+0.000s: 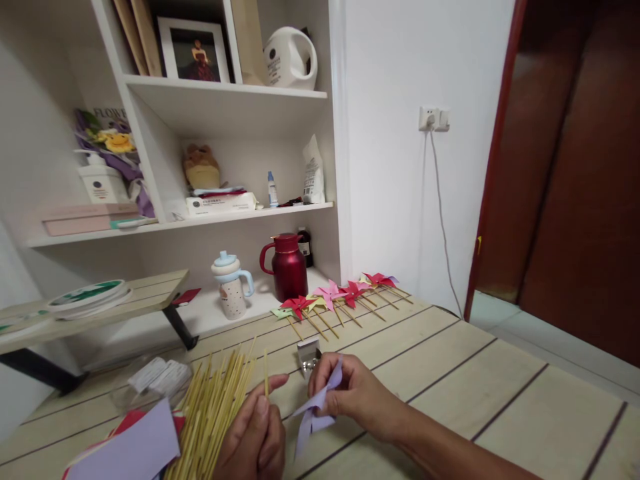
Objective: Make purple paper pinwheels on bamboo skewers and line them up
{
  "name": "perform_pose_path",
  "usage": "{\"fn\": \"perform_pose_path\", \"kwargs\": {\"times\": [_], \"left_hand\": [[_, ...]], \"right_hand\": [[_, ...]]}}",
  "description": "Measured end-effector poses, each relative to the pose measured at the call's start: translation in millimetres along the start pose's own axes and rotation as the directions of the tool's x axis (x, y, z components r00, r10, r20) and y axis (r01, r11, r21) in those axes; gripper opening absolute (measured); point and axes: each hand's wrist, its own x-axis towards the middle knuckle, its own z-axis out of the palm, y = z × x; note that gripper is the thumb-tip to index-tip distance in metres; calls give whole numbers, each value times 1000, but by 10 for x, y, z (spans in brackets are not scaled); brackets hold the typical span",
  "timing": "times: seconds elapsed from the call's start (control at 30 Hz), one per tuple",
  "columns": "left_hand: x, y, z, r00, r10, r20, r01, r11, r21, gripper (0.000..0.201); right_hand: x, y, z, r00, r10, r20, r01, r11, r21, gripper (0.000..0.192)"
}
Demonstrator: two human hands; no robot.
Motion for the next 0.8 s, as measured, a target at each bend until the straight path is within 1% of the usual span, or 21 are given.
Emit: {"fn": "perform_pose_path", "kwargs": {"times": [0.23, 0.37, 0.53, 0.63, 0.7, 0.8], "left_hand": [[10, -16, -17, 999, -22, 42, 23, 999, -34, 53], [10, -12, -26, 997, -24, 69, 29, 998, -63, 54], [17, -27, -49, 995, -68, 75, 70, 997, -29, 60], [26, -50, -53, 995, -77, 63, 78, 997, -21, 64], [38, -69, -55, 998, -56, 34, 56, 998, -14, 64], [69, -105, -68, 1000, -17, -12, 17, 1000, 7, 54]], "right_hand": [[-15, -29, 4, 1000, 11, 15, -12, 1000, 24, 31], [-29, -58, 14, 999, 0, 43, -1, 999, 38, 27], [-44, -84, 21, 998, -3, 64, 1, 1000, 27, 27], [-48, -86, 20, 998, -3, 62, 3, 1000, 6, 28], [-56, -89, 23, 998, -23, 58, 24, 1000, -8, 27], [-78, -112, 37, 996, -73, 55, 77, 995, -68, 24]]}}
